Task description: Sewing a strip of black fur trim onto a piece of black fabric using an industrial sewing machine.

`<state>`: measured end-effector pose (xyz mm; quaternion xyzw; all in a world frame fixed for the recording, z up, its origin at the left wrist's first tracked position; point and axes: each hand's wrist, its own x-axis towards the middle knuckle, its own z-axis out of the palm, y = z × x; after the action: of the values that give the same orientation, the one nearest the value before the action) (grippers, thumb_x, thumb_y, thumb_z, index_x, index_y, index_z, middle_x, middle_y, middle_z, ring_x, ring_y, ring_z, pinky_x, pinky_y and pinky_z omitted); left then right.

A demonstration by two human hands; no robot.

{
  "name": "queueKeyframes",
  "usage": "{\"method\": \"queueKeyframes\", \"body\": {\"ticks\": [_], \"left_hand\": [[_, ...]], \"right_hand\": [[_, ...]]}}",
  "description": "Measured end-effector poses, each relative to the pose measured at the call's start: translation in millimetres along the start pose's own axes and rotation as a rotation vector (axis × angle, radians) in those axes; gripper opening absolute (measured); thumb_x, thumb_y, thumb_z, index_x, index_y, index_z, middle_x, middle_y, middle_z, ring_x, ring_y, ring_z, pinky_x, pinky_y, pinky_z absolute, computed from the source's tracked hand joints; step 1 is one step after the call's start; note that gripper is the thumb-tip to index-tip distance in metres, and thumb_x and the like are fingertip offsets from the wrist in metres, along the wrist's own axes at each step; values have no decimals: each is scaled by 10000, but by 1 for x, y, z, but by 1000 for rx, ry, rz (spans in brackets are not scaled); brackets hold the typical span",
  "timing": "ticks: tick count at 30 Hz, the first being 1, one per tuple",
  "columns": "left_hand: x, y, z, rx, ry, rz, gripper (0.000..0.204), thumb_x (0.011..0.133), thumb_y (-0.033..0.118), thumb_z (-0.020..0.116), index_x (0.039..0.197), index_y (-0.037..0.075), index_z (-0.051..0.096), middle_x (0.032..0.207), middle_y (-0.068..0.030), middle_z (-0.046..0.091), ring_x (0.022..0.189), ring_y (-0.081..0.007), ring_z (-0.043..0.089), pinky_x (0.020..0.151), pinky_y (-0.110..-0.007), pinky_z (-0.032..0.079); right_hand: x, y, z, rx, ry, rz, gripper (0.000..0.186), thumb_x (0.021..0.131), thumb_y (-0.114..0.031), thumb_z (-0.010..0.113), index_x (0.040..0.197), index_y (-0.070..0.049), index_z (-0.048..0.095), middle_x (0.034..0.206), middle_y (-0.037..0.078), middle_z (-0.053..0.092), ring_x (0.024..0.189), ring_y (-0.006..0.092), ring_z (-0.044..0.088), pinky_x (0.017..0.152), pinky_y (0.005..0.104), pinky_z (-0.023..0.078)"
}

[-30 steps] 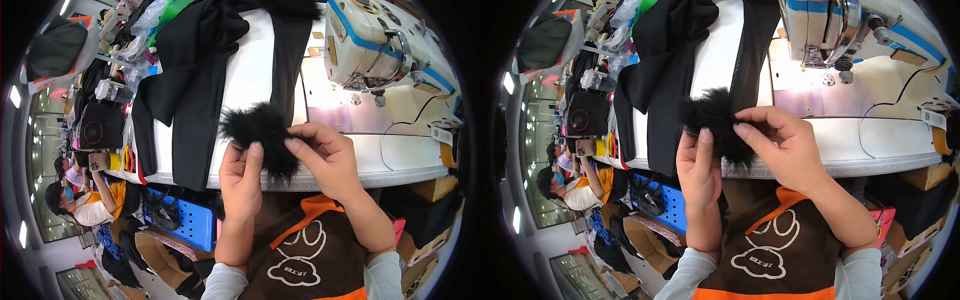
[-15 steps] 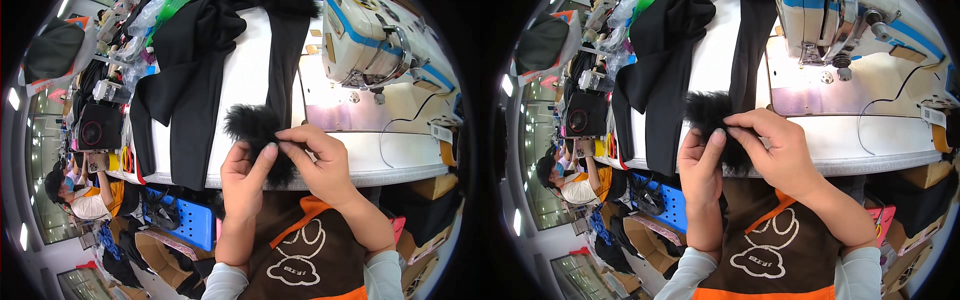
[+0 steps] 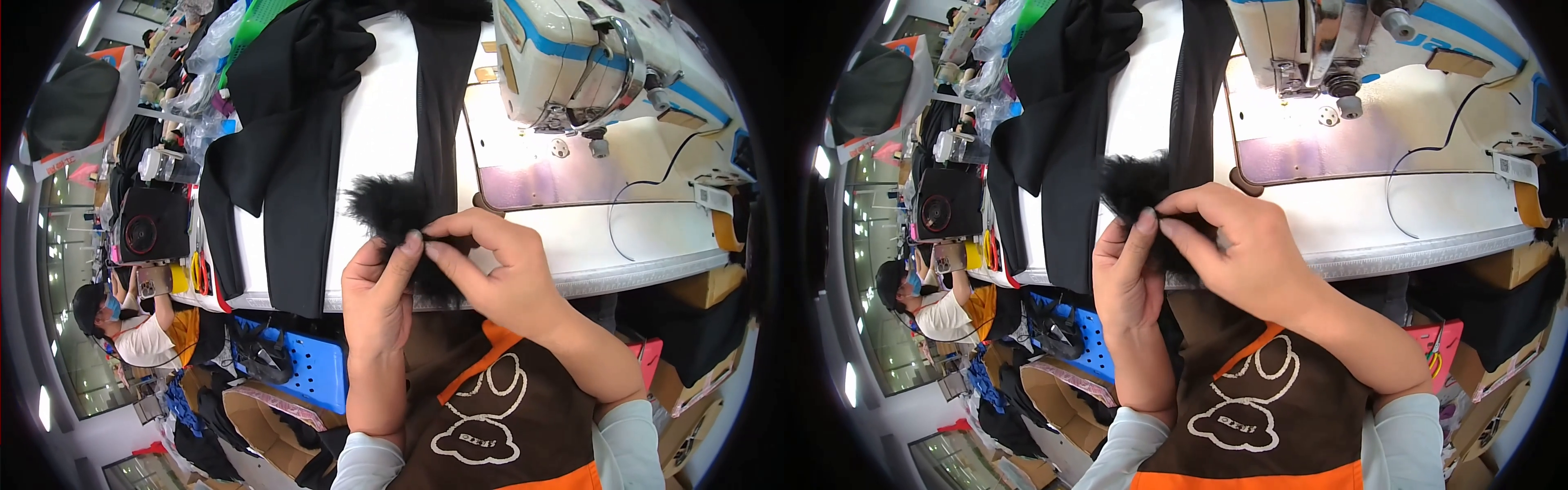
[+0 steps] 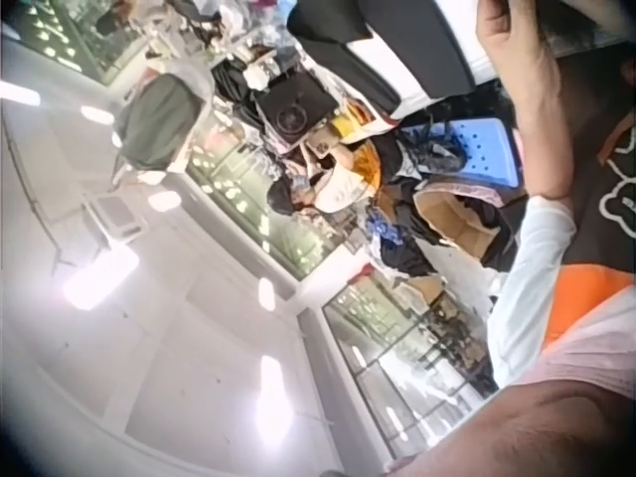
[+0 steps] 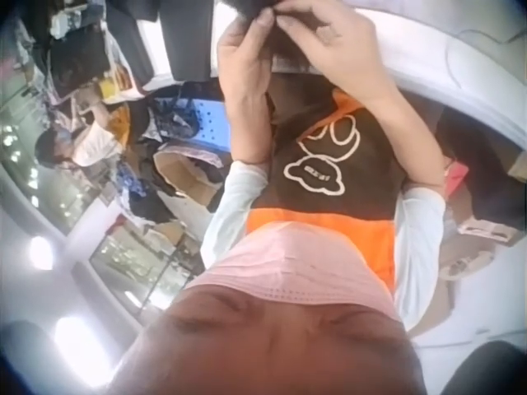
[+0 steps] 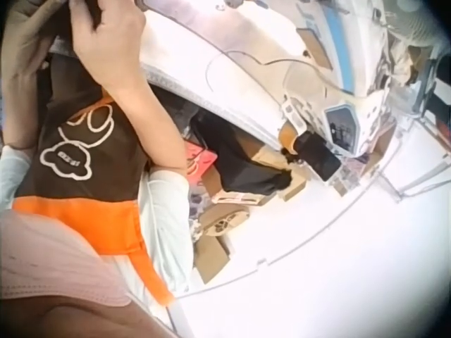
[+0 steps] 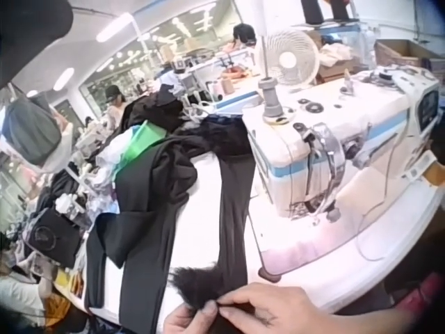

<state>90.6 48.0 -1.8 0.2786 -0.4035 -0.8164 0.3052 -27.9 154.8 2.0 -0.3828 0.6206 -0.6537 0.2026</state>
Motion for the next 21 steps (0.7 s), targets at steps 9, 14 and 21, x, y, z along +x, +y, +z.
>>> {"method": "queueKeyframes", "body": {"ticks": [9, 14, 21], "left_hand": [[-1, 12, 13, 291, 58, 214, 197, 968, 33, 724, 1147, -43, 692, 1071, -45, 726, 956, -79, 636, 865, -227, 503], [4, 25, 15, 352, 77, 331, 158, 956, 16, 733, 1103, -35, 703, 1039, -31, 732, 934, -64, 628, 860, -215, 488], [6, 30, 15, 307, 94, 352, 129, 949, 10, 738, 1072, -18, 710, 1018, -27, 733, 913, -57, 625, 843, -205, 486]], "right_hand": [[-10, 5, 20, 99, 24, 135, 530, 846, 12, 720, 1315, -17, 475, 1076, 83, 655, 996, 156, 654, 872, 295, 516], [-1, 2, 32, 219, 42, 84, 533, 847, 21, 716, 1312, -11, 456, 1120, 94, 635, 1044, 162, 643, 940, 308, 504], [3, 7, 48, 183, 57, 116, 528, 852, 32, 725, 1305, -3, 457, 1130, 94, 626, 1082, 154, 629, 963, 303, 498]]}}
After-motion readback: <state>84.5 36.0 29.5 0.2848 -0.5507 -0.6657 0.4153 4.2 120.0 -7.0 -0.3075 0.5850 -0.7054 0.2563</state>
